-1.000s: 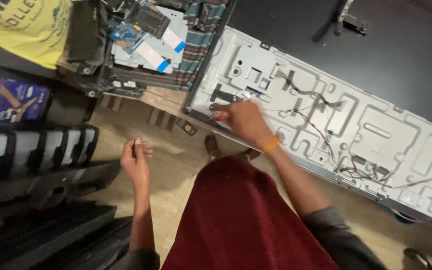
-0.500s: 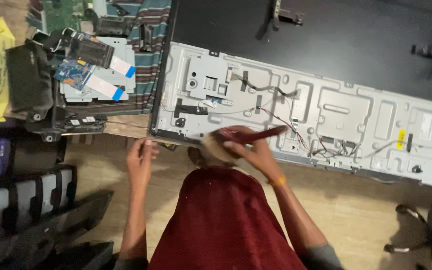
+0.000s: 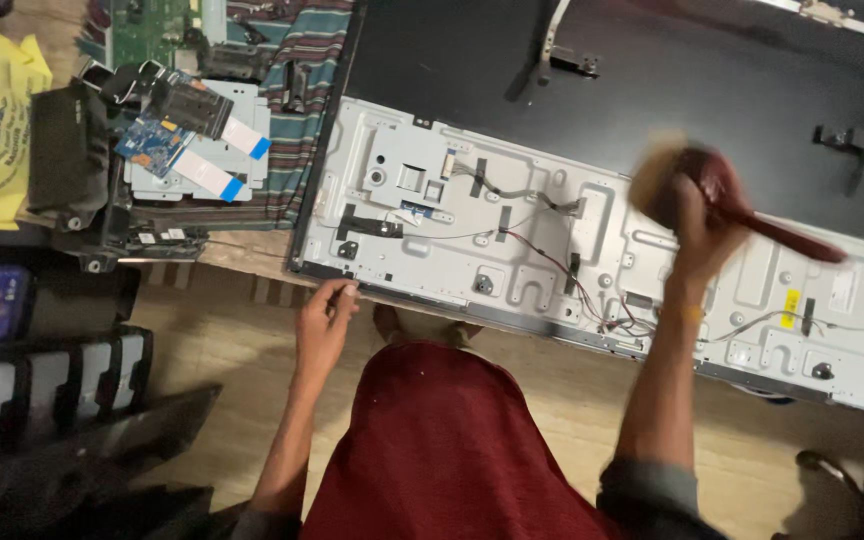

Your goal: The person cleans the back of a disassembled TV chassis with a brush, then handles a small circuit board and ribbon cables. They connect the ribbon cable to the board, wipe the board with a cloth, and reposition components on the chassis.

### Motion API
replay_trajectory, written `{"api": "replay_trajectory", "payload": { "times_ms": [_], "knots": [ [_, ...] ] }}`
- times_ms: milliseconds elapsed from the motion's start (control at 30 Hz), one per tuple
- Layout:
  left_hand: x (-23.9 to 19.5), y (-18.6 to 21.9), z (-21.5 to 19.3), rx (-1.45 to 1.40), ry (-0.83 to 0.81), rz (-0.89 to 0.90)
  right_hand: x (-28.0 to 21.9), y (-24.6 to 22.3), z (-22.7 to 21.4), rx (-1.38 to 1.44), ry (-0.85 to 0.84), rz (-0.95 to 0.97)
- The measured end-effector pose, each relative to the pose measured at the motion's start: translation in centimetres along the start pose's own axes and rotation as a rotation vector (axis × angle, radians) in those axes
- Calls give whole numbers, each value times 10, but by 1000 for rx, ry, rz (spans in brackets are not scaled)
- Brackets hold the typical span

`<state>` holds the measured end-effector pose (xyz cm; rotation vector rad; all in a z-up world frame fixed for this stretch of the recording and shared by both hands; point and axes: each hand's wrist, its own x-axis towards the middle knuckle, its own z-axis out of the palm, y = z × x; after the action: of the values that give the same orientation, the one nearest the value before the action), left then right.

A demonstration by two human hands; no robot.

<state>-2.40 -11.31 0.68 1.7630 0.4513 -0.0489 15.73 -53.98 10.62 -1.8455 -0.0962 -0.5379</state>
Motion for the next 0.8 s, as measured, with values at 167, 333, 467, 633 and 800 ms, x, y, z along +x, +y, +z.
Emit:
{"api": "replay_trajectory", "payload": {
  "times_ms": [167,333,467,633,800],
  "knots": [
    [-7,20,25,118,-62,28,42,61,102,-132,-580,156],
    [-33,14,14,52,91,66,129,105,11,-1058,-169,152],
    [-55,-8,15,3,210,-83,148,86,-59,-537,-100,-119],
    [-45,-18,47,-97,196,-23,72,82,-56,231,-262,133],
    [-40,16,79,109,147,77,57,144,-70,492,-99,553]
  ]
}}
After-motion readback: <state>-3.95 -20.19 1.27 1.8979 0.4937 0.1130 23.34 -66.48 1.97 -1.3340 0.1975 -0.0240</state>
